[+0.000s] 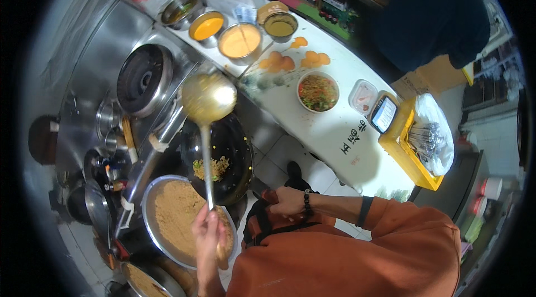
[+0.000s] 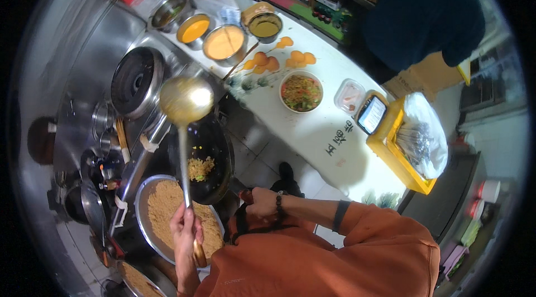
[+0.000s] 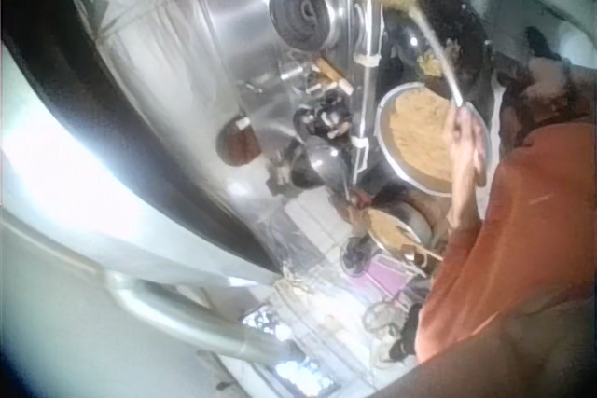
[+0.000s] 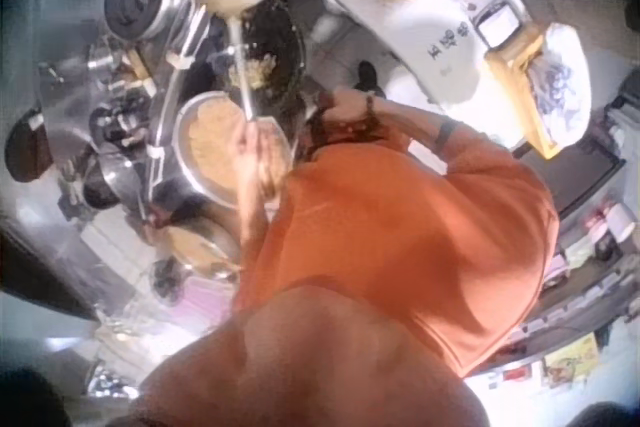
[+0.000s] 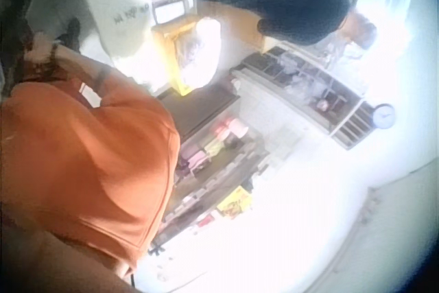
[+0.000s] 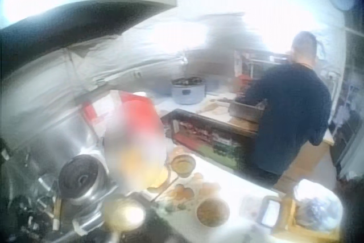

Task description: The person stirs a mixture in a wok, then scrapes the cooked contents into a large metal bowl. The person then uses a cleaver to repeatedly chop and mince a pile of cooked meat on a cutting board, gathering the minced meat into a container.

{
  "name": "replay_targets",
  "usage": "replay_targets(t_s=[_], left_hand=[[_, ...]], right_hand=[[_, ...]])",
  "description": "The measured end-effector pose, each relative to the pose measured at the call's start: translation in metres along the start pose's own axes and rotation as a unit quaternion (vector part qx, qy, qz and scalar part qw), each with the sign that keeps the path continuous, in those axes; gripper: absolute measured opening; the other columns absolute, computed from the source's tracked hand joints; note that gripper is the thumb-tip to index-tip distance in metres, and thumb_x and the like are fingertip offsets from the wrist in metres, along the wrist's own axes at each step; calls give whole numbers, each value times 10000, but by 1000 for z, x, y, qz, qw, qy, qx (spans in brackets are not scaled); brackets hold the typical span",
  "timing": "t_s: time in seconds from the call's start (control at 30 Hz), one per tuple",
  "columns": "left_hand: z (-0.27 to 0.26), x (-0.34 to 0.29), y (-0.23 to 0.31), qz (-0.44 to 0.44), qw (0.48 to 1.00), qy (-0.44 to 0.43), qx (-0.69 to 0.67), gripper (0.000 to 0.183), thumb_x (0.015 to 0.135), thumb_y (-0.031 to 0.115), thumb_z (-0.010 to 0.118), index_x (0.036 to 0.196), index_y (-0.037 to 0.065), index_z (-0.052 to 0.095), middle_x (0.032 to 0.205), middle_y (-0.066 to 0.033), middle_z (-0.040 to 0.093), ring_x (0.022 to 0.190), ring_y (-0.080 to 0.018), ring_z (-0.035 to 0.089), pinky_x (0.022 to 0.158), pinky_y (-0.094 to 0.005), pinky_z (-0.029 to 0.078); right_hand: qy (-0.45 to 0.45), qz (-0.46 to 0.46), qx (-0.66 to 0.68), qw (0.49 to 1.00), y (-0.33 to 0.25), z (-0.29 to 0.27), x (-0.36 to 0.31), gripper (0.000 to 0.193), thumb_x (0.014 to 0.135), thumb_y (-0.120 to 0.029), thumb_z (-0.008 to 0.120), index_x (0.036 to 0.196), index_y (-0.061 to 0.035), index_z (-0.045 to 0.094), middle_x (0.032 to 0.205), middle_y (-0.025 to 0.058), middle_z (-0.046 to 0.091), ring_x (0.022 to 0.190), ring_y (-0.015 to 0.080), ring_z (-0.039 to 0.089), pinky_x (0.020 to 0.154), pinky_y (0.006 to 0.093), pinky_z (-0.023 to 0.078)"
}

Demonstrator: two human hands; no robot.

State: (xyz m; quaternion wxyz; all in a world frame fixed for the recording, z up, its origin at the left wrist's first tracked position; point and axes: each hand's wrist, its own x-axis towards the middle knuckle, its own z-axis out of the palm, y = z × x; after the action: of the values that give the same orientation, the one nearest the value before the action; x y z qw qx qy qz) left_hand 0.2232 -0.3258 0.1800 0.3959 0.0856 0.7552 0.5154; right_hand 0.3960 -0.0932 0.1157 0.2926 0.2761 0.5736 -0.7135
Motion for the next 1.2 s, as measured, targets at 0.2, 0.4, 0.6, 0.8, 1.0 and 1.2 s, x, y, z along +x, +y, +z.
replay_targets(t_s=[0.2,0.4,0.6,0.8,1.0,1.2], left_hand=[[-113,-31,-104,181,909,202,318,444,1082,146,623,1489,-25,578,786,-138,721,582,-292,667,564,-442,559],[-144,-17,-173,137,890,254,354,483,1038,237,681,1494,94,614,881,-294,730,754,-501,713,680,-564,577],[-199,-78,-235,258,819,169,484,618,1015,189,678,1607,123,515,1012,-262,778,640,-355,747,565,-487,623],[-320,-122,-278,180,699,159,674,880,818,21,708,1655,109,450,939,-177,680,705,-300,737,544,-430,618],[-235,5,-309,57,821,183,539,800,996,91,598,1715,67,249,1201,-298,709,644,-267,737,454,-393,567],[-217,-77,-394,115,800,194,556,723,1021,206,647,1690,147,381,940,-172,651,598,-297,682,509,-459,566]], right_hand=[[-14,24,-44,999,-21,34,16,219,949,-141,629,970,75,660,713,130,683,550,205,674,464,359,521],[-57,-7,-28,998,-46,90,39,255,974,-138,636,1161,34,649,726,47,637,580,141,611,506,316,479],[-38,-19,-169,985,-68,131,59,137,1017,-145,666,976,-15,659,740,10,631,605,104,591,539,293,480],[-18,43,-130,990,-79,151,78,149,1025,-133,667,1020,-12,580,759,18,616,618,106,590,541,303,494],[28,34,-214,976,-87,185,103,244,958,-134,708,778,-19,589,642,43,615,535,148,608,502,336,516],[45,49,-249,966,-96,206,121,166,915,-125,708,870,9,621,680,79,662,566,182,658,519,356,545]])
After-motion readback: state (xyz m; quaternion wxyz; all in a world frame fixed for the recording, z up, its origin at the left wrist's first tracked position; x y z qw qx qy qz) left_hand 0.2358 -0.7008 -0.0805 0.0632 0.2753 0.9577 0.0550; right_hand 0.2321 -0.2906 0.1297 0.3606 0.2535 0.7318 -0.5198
